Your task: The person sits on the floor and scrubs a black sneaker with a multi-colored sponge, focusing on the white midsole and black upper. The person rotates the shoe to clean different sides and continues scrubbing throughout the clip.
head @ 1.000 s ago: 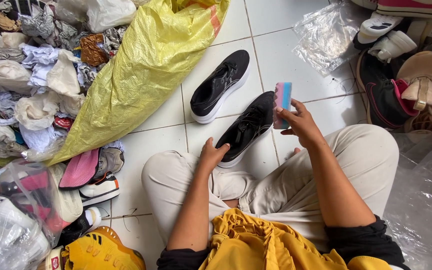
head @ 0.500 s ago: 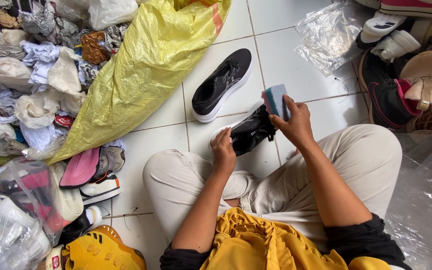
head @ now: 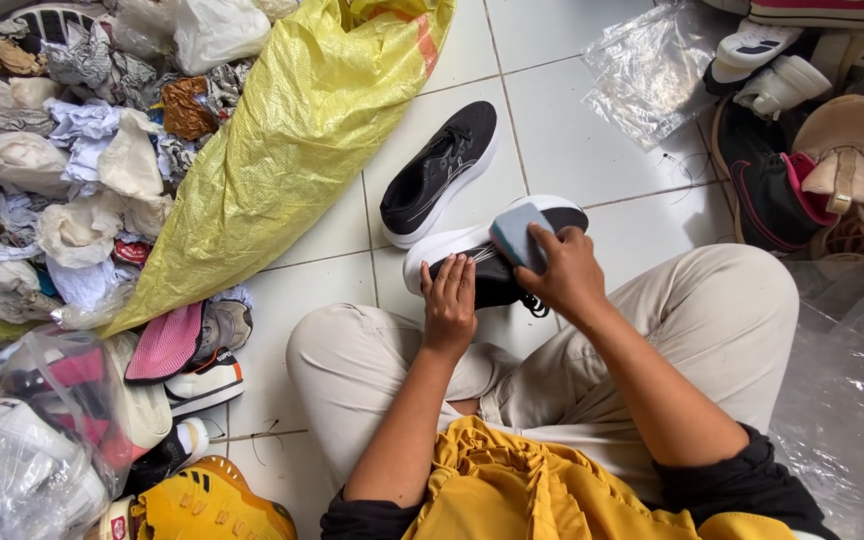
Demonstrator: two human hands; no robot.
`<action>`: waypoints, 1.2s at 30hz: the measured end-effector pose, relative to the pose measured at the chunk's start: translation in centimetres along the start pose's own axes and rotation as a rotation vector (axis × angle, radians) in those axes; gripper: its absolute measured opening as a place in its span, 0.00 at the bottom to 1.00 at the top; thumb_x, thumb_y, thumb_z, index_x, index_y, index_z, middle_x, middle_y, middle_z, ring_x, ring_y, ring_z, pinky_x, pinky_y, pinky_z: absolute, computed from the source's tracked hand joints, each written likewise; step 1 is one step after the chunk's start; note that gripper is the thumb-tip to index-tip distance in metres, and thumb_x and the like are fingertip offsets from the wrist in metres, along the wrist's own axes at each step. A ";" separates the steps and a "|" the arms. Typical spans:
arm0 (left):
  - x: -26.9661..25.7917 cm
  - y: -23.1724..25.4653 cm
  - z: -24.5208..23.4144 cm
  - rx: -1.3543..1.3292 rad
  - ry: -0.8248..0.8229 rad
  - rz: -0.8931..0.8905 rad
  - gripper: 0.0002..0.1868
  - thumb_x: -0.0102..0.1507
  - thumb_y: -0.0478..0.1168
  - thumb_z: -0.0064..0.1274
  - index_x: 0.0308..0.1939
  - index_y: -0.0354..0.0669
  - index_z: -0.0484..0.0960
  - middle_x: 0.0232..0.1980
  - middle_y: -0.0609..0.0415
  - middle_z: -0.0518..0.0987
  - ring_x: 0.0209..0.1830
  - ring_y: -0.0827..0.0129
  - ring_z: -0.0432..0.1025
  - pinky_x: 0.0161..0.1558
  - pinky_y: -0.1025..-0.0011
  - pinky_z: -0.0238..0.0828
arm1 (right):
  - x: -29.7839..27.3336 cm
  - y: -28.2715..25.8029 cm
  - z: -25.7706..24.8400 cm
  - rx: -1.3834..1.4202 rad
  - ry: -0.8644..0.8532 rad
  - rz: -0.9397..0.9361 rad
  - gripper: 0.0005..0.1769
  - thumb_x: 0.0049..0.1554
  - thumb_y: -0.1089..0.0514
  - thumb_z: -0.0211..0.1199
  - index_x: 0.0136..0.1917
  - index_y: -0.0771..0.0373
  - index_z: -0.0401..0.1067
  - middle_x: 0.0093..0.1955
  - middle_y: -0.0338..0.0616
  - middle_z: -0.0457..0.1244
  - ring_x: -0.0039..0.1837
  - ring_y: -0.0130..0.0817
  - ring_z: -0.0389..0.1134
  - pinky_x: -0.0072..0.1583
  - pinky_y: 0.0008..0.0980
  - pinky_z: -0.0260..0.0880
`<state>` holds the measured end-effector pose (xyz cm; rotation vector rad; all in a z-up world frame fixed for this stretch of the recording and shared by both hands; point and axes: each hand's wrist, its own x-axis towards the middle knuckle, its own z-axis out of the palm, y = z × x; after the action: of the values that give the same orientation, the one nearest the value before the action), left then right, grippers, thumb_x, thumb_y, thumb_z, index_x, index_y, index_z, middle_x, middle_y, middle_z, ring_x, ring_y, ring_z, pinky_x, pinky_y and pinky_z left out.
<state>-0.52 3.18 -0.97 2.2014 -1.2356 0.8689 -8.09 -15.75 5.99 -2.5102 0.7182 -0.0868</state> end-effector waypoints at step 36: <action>-4.6 -4.2 4.6 -0.222 -0.037 -0.583 0.27 0.70 0.31 0.44 0.74 0.30 0.64 0.61 0.45 0.80 0.60 0.55 0.74 0.73 0.54 0.53 | -0.1 -1.2 1.1 0.287 -0.160 -0.030 0.48 0.47 0.50 0.75 0.74 0.55 0.55 0.63 0.69 0.56 0.64 0.72 0.65 0.56 0.59 0.72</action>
<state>2.71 4.88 -7.81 2.2140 -0.6022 0.4322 -7.45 -14.35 5.67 -2.2245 0.5594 0.0009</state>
